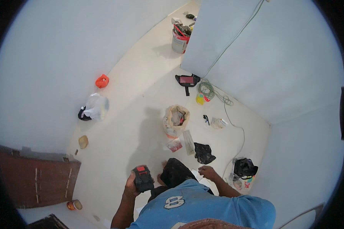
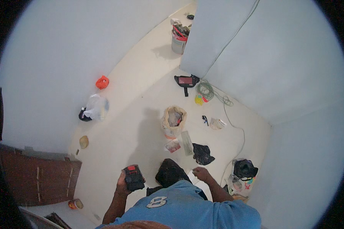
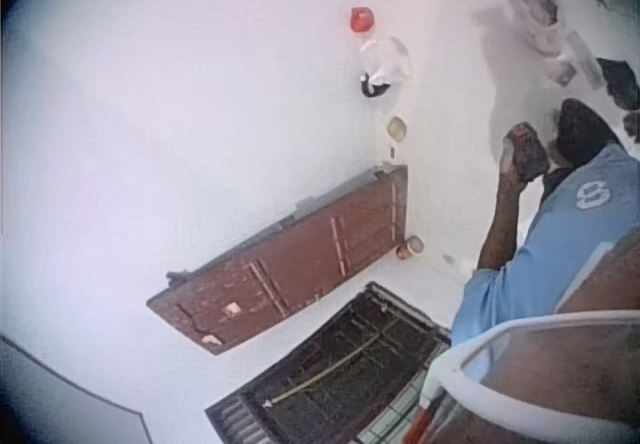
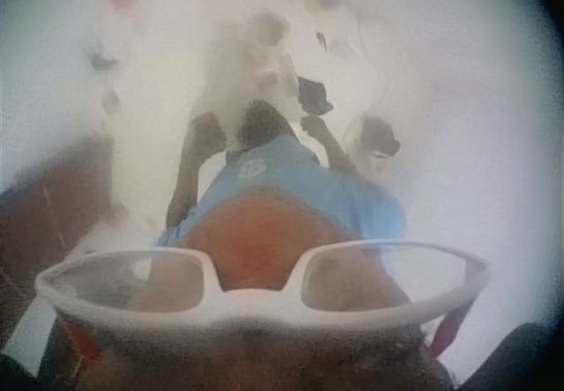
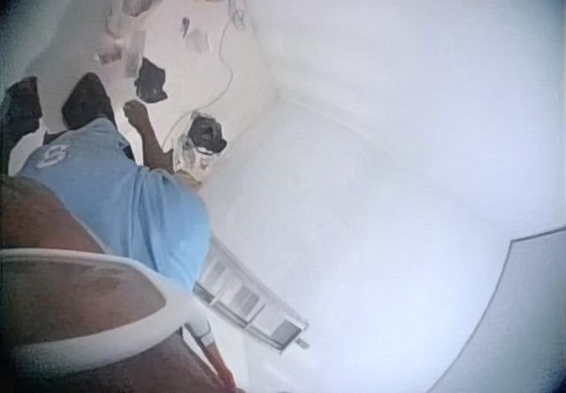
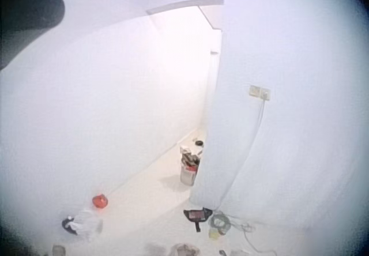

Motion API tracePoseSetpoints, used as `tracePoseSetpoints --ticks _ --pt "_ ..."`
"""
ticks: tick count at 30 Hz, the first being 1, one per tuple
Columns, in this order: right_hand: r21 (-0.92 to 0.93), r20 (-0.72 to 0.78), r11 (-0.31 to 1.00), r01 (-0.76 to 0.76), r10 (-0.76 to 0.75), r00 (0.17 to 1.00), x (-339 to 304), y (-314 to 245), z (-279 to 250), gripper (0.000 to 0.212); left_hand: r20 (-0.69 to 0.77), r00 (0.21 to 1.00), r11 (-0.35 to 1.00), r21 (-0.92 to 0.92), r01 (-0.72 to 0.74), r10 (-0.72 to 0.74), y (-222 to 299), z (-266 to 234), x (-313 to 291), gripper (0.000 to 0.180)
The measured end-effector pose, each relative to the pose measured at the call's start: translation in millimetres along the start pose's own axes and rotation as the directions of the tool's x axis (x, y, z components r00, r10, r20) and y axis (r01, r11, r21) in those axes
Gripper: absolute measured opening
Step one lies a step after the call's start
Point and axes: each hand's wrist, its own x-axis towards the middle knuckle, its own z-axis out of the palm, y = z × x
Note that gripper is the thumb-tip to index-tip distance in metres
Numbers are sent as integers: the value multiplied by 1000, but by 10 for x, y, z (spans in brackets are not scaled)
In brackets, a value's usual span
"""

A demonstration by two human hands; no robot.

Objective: The person measures and marks a white PVC molding strip with a square and marker, then uses a cordless angle grinder to cut the strip against a wall. The person repeatedly walks to retrieve the tool and battery, reattaches the battery, and continues cutting the molding.

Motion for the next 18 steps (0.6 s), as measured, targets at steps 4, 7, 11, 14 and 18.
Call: tracePoseSetpoints --ticks 4,7,11,14,18 --pt "-316 44 936 153 -147 988 933 -994 -44 44 -87 976 968 -139 -210 200 859 100 324 80" --pt "-684 221 650 331 -247 943 1955 -1397 16 44 -200 963 961 -172 -218 182 1356 -95 626 77" --pt "-743 246 604 288 -153 957 3313 -3125 147 40 -260 939 942 -186 -278 226 2374 -186 1359 73" --pt "-616 195 625 479 -468 862 4281 -3932 189 44 -223 941 945 -151 -290 253 3272 58 1956 71" --pt "-452 208 695 558 -527 824 4661 -6086 -96 40 -230 944 921 -257 -292 235 4220 255 2885 77"
